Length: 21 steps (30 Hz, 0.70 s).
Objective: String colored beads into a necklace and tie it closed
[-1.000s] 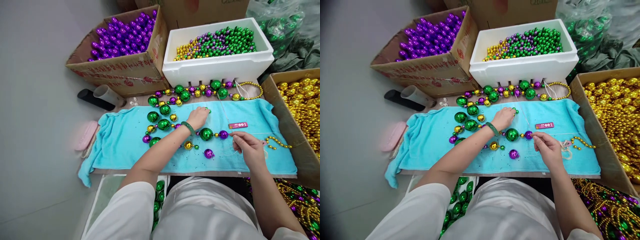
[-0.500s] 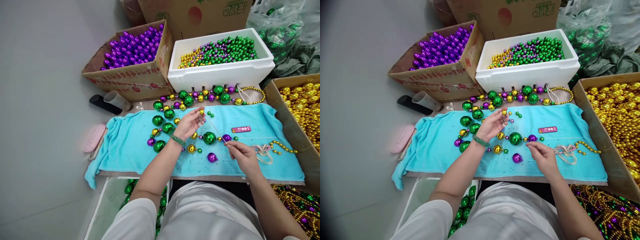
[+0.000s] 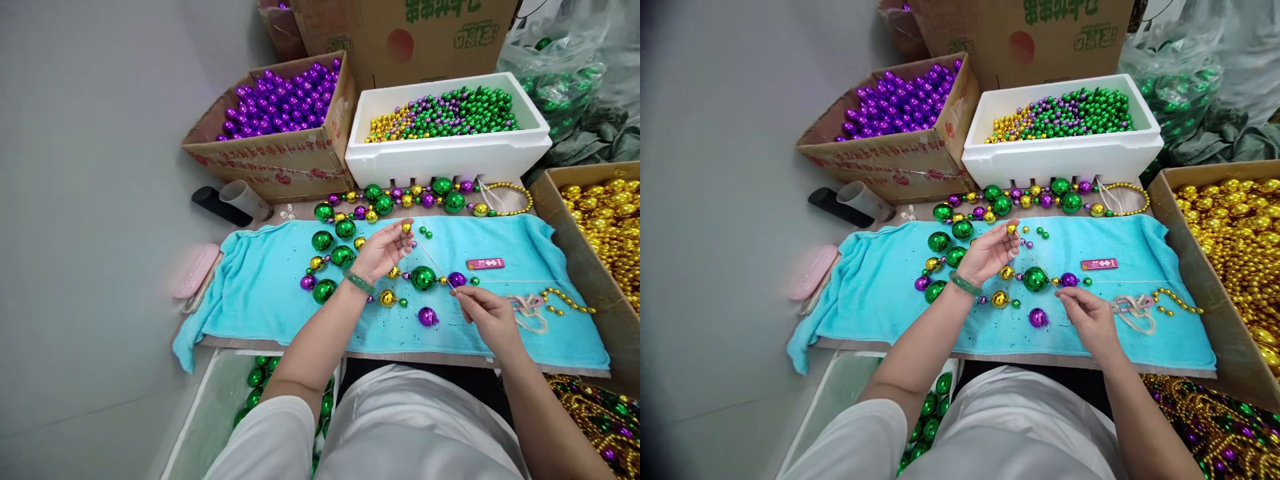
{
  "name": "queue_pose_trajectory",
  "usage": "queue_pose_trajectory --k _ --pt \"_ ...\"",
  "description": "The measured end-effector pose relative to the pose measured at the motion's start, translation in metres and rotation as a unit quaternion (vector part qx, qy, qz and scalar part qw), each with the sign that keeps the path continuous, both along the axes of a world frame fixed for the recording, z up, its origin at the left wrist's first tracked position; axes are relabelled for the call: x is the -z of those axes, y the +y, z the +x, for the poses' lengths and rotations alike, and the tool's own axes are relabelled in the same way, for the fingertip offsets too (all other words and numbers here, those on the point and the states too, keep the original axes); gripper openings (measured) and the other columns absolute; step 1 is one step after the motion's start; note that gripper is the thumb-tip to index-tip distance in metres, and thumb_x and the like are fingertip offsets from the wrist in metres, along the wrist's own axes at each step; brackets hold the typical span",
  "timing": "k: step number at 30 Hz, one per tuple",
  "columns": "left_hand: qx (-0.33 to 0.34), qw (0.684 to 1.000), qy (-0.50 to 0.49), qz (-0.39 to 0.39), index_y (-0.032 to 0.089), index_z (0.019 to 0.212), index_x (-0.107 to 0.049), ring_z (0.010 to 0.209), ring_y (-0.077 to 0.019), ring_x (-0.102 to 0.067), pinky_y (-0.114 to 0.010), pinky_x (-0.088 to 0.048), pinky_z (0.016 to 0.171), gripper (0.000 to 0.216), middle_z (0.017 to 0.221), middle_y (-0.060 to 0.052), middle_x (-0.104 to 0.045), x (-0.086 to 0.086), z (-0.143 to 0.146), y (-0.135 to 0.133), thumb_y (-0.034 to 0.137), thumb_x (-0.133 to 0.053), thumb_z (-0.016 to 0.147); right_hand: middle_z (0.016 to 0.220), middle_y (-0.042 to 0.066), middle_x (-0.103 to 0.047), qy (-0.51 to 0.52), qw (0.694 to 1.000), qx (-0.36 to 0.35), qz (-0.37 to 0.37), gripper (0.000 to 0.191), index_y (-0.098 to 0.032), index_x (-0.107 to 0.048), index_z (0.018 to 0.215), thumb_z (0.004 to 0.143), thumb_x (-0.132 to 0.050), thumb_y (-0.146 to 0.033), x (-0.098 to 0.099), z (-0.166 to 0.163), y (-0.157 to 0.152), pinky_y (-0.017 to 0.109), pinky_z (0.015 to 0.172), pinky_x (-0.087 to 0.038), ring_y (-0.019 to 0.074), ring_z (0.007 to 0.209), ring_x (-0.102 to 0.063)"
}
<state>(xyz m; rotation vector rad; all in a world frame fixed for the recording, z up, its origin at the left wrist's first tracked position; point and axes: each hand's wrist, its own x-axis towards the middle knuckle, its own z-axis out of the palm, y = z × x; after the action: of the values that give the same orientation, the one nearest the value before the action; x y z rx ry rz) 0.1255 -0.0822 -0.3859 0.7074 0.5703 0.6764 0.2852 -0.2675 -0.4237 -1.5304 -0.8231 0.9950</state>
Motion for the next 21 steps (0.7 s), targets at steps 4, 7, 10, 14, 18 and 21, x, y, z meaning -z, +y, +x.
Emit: queue_pose_trajectory --k 4,7,10,14,18,21 --pt "0.041 0.991 0.073 0.103 0.014 0.099 -0.068 0.069 -0.0086 -0.056 -0.022 -0.043 0.063 0.024 0.080 -0.005 -0.064 -0.001 0.000 -0.008 0.027 -0.066 0.079 0.051 -0.002 -0.049 -0.010 1.000 -0.008 -0.001 0.023 -0.017 -0.072 0.085 0.077 -0.066 -0.038 -0.001 0.000 0.001 0.024 0.045 -0.034 0.0100 0.048 -0.042" --pt "0.089 0.936 0.213 0.266 0.016 0.102 -0.068 0.073 -0.0114 -0.056 -0.027 -0.046 0.069 0.031 0.092 -0.007 -0.066 -0.005 -0.007 -0.005 0.038 -0.063 0.081 0.053 -0.002 -0.049 -0.012 1.000 -0.005 0.016 0.022 -0.017 -0.071 0.084 0.078 -0.066 -0.037 -0.002 -0.001 0.004 0.024 0.045 -0.036 0.0104 0.049 -0.044" --pt "-0.022 0.759 0.455 0.465 0.016 0.105 -0.066 0.094 -0.0198 -0.057 -0.036 -0.044 0.089 0.034 0.103 -0.011 -0.064 -0.008 -0.028 0.018 0.041 -0.056 0.085 0.054 -0.002 -0.050 -0.009 0.999 0.002 0.031 0.020 -0.018 -0.071 0.085 0.078 -0.066 -0.036 -0.001 -0.001 0.005 0.024 0.047 -0.039 0.0105 0.050 -0.046" --pt "-0.078 0.521 0.701 0.481 0.009 0.118 -0.057 0.116 -0.0297 -0.049 -0.044 -0.034 0.103 0.044 0.116 -0.018 -0.057 0.000 -0.065 0.061 0.039 -0.054 0.085 0.054 -0.002 -0.052 0.001 0.999 0.006 0.039 0.019 -0.018 -0.071 0.085 0.078 -0.067 -0.035 0.003 0.001 0.004 0.024 0.046 -0.040 0.0104 0.050 -0.047" --pt "0.011 0.494 0.746 0.447 0.009 0.120 -0.053 0.113 -0.0325 -0.052 -0.044 -0.039 0.098 0.057 0.115 -0.020 -0.057 0.014 -0.083 0.082 0.043 -0.064 0.075 0.053 -0.002 -0.051 0.004 0.999 0.004 0.037 0.019 -0.018 -0.071 0.086 0.078 -0.067 -0.035 0.007 -0.001 0.004 0.024 0.047 -0.040 0.0103 0.049 -0.046" --pt "-0.002 0.518 0.725 0.455 0.013 0.118 -0.053 0.111 -0.0306 -0.054 -0.042 -0.041 0.097 0.053 0.115 -0.017 -0.057 0.016 -0.081 0.082 0.036 -0.065 0.072 0.053 -0.002 -0.051 -0.001 1.000 0.001 0.028 0.021 -0.018 -0.072 0.088 0.078 -0.066 -0.036 0.008 -0.005 0.004 0.024 0.045 -0.039 0.0104 0.049 -0.045"
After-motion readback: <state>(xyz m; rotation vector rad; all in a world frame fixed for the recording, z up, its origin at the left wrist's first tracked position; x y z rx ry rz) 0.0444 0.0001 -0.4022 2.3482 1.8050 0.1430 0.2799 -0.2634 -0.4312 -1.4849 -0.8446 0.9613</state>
